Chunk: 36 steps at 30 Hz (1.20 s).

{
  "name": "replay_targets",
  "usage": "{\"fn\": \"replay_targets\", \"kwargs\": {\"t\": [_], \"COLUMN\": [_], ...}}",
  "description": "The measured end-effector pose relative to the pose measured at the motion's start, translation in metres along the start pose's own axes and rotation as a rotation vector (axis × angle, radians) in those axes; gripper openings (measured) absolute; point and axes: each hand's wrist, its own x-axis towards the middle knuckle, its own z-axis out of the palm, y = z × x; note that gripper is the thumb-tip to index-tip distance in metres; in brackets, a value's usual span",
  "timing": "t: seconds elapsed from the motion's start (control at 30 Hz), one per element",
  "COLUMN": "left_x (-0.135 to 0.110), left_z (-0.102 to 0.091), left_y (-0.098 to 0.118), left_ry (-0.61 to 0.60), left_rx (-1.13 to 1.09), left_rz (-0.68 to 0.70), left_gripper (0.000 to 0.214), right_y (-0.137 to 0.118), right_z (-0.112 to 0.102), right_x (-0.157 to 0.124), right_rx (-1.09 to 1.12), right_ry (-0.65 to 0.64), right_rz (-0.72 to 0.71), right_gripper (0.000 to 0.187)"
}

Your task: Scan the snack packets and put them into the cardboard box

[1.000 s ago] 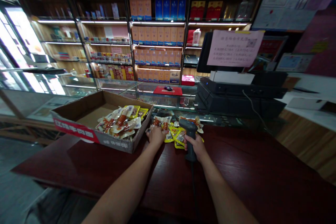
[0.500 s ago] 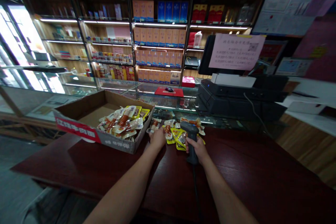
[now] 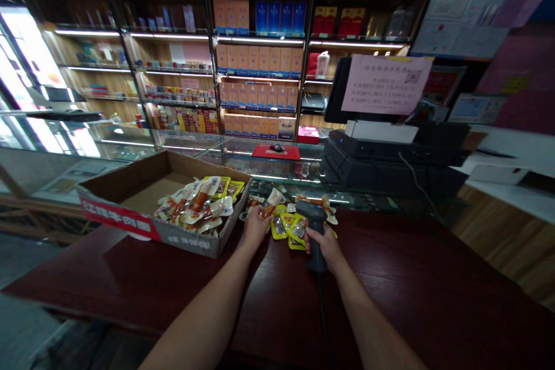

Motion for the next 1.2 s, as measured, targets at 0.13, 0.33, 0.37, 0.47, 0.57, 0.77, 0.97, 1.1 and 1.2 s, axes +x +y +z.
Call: {"fn": "replay_targets", "kwargs": {"t": [0.13,0.33,0.37,0.47,0.57,0.77,0.97,1.1,1.2], "left_x": [0.009,0.01,0.009,0.007,0.006,0.007,0.008,0.001,-0.005], "left_z": [0.0,0.001,0.0,-0.003,-0.004,-0.002,-0.004,-0.004,-0.01], "left_y": [-0.008,-0.005,-0.004,-0.003,-0.002,-0.001,-0.002,0.004,0.016], "left_ry": [0.092,0.083,0.079,0.069,0.066,0.088,0.09,0.128,0.153], "left_rx": [-0.298,-0.451,-0.462,-0.476,-0.472,-0.448,-0.485,-0.537,-0.559], "left_rz": [0.059,0.043,0.043,0.038,0.035,0.006,0.01,0.026,0.034], "left_gripper": [0.027,0.027,0.027,0.027,0.025,0.025,0.022,0.022,0.022], "right_y": [-0.01,-0.013,-0.012,-0.01,-0.009,-0.009,-0.009,-0.01,-0.015], "right_z": [0.002,0.004,0.003,0.003,0.002,0.002,0.002,0.006,0.016], "right_x": [-0.005,-0.007,-0.006,-0.005,-0.005,-0.004,-0.005,-0.007,-0.008], "right_rx": [0.011,-0.001,-0.007,-0.022,-0.029,-0.03,-0.033,-0.015,0.016], "right_ry": [-0.016,0.011,0.015,0.018,0.011,-0.011,0.001,0.011,0.023], "right_rz": [-0.033,-0.012,-0.01,-0.007,-0.009,-0.011,-0.017,-0.015,-0.028], "right_gripper": [0.036,0.04,0.04,0.04,0.038,0.036,0.037,0.037,0.036]}}
